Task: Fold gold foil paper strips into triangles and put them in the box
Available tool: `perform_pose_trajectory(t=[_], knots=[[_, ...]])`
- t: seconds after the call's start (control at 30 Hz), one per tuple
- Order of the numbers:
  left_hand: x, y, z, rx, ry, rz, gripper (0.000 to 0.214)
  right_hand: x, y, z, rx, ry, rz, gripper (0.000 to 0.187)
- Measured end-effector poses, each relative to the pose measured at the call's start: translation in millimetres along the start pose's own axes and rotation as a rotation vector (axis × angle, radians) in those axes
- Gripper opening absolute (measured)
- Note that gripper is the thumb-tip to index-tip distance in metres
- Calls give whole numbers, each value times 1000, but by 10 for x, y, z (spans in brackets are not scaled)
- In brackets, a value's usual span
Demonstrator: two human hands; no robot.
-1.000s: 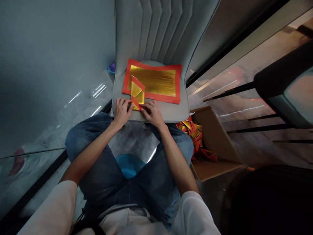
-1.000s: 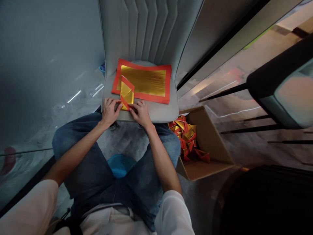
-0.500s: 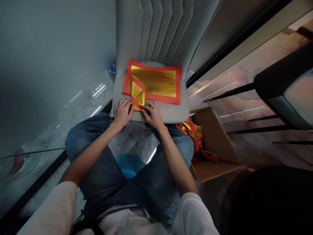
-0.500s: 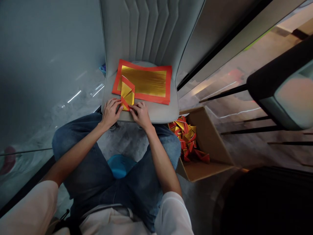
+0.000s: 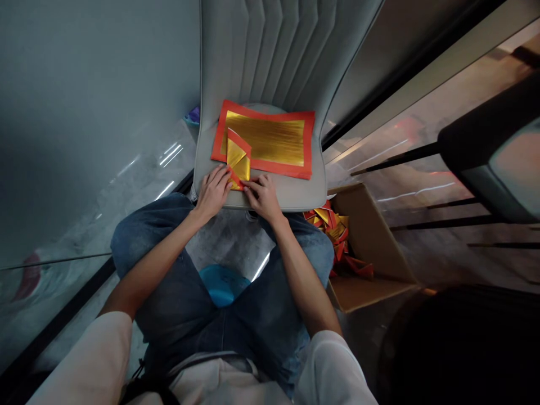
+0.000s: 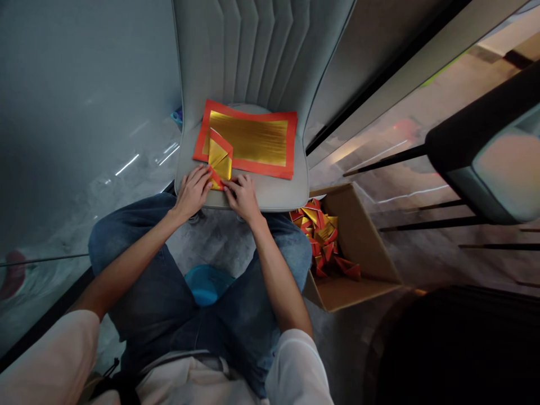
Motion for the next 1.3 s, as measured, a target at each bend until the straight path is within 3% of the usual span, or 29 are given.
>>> perform_pose_trajectory(t=[0.27, 0.4, 0.47, 0.63, 0.83, 1.3], knots=[[0, 6, 13, 0, -10, -22, 42, -33, 4, 8, 29, -4, -20, 35], [6, -15, 7, 12, 6, 7, 42, -108, -44, -199, 36, -27, 71, 34], [12, -24, -17, 8, 13, -8, 42, -26, -113, -423, 10, -28, 76, 38], [22, -17, -88, -64, 121, -156, 46, 420, -291, -918, -60, -38, -77, 61], [2, 19, -42, -71, 171, -155, 52, 496, -375, -844, 64, -137, -115, 74], [-53, -58, 3, -8, 90, -87, 47, 409, -577, -897, 80, -334, -152, 78]])
Point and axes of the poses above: each hand's wrist, its own y-axis towards the middle knuckle, its own x-axis out of the palm, z = x × y, the point moved 4 cm from there along y, towards the middle knuckle, and after that the axes turned 15 degrees about z, right-handed, at the moved point
